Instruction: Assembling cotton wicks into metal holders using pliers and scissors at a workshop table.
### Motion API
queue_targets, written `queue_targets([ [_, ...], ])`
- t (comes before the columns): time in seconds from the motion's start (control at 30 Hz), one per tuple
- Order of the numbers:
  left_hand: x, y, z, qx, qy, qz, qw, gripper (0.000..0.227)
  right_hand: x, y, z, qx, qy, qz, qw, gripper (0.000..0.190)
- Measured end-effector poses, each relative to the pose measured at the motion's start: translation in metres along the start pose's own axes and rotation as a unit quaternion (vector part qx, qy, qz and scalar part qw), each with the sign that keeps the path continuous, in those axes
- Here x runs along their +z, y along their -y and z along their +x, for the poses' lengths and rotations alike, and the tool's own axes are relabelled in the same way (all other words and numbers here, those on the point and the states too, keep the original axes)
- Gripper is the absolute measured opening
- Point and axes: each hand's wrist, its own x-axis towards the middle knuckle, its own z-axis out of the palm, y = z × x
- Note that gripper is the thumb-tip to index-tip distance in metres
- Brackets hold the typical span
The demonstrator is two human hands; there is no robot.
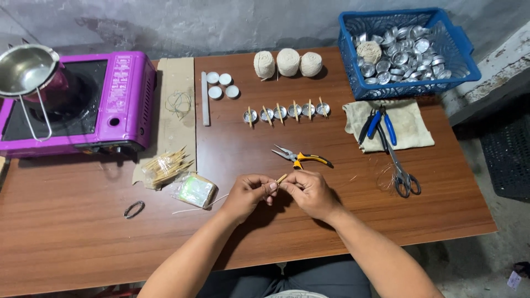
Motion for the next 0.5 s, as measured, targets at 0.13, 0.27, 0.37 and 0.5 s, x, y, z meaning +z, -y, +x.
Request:
queue_targets([
  [0.13,-0.003,0.003,0.005,-0.006,-0.001,-0.006,1.000,0.016,-0.001,-0.005,0.002,0.011,-0.004,0.004,1.000,0.007],
  [0.27,-0.004,0.001,0.005,-0.021,-0.006,-0.008,1.000,0.015,-0.004,-0.005,0.003,-0.020,0.006,-0.033,0.999,0.007],
  [0.37,-0.004,-0.002,0.006,-0.025,-0.005,-0.014,1.000,0.017,-0.010,0.001,0.004,-0.036,-0.001,-0.047,0.998,0.020],
  [0.5,-0.006,-0.001,0.008,-0.032,-0.009,-0.036,0.999,0.015,-0.015,0.004,0.007,-0.054,-0.005,-0.059,0.997,0.029],
])
